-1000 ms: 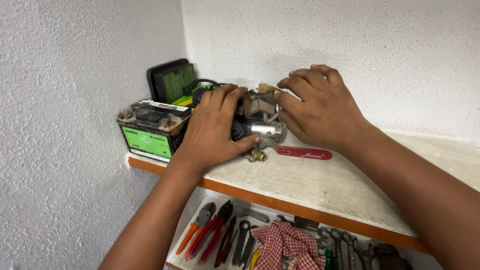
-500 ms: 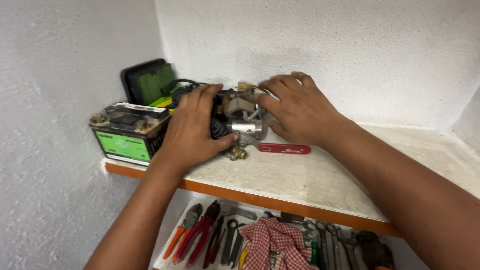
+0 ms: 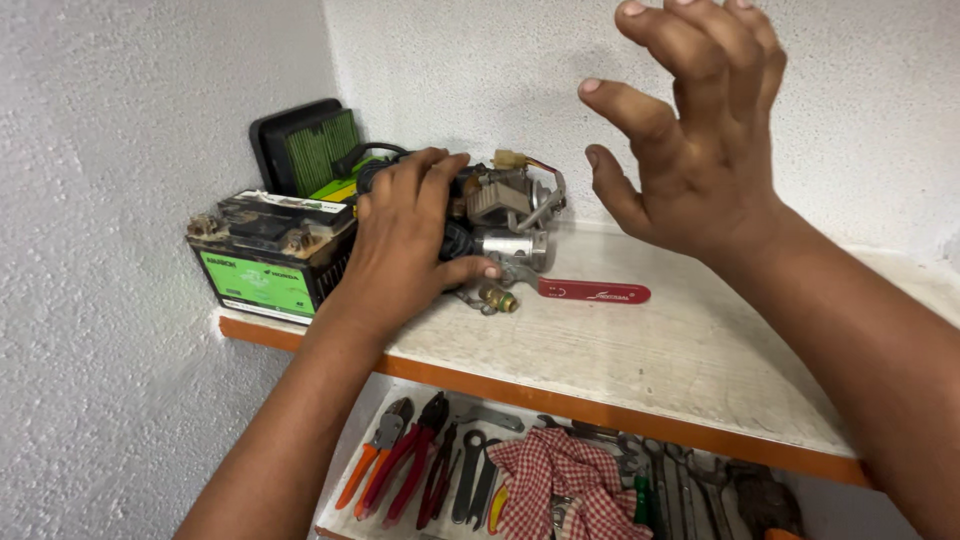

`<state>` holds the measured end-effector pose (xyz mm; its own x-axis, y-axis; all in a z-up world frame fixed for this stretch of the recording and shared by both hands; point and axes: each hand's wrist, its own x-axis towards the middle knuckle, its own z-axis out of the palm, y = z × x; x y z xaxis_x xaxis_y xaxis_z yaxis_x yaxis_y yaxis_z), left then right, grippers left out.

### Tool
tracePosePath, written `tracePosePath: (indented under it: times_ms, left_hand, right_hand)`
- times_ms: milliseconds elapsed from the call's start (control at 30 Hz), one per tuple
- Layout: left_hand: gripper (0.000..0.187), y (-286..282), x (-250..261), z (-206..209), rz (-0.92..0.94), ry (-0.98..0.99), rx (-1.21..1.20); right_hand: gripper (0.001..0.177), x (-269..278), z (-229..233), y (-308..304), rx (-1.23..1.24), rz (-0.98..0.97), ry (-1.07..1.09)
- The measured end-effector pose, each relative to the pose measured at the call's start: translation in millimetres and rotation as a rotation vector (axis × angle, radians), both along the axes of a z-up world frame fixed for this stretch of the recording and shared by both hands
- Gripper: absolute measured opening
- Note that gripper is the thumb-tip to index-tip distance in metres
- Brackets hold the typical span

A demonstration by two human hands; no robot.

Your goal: The person moves various mechanical parts, including a carburetor, a battery, and small electronic components, between a shelf and a cardboard box by hand.

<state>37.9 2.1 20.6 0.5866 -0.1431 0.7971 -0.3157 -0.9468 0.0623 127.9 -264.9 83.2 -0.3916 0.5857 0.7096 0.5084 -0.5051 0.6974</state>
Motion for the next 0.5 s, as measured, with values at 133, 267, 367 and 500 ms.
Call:
tracePosePath:
  times_ms: [133, 267, 367, 500]
  left_hand:
    - [0.117, 0.5, 1.5, 0.0, 0.014, 0.022, -0.031]
    - [0.08, 3.5, 1.2, -3.0, -0.025, 0.055, -0.036]
    - [0.067, 8.8, 1.5, -7.5, -0.069, -0.005, -0.029]
    - [0.063, 11.4, 6.6, -11.4, -0.07, -0.04, -0.039]
  right_hand:
    - [0.043, 11.9, -13.7, 14.4, -0.144, -0.165, 0.208]
    - [0.046, 9.4, -26.4, 25.7, -0.263, -0.379, 0.298]
    - [0.043, 8.1, -20.1, 23.0, -0.229, -0.333, 0.264]
    - [0.043, 3.2, -10.9, 10.9, -0.146, -0.24, 0.188]
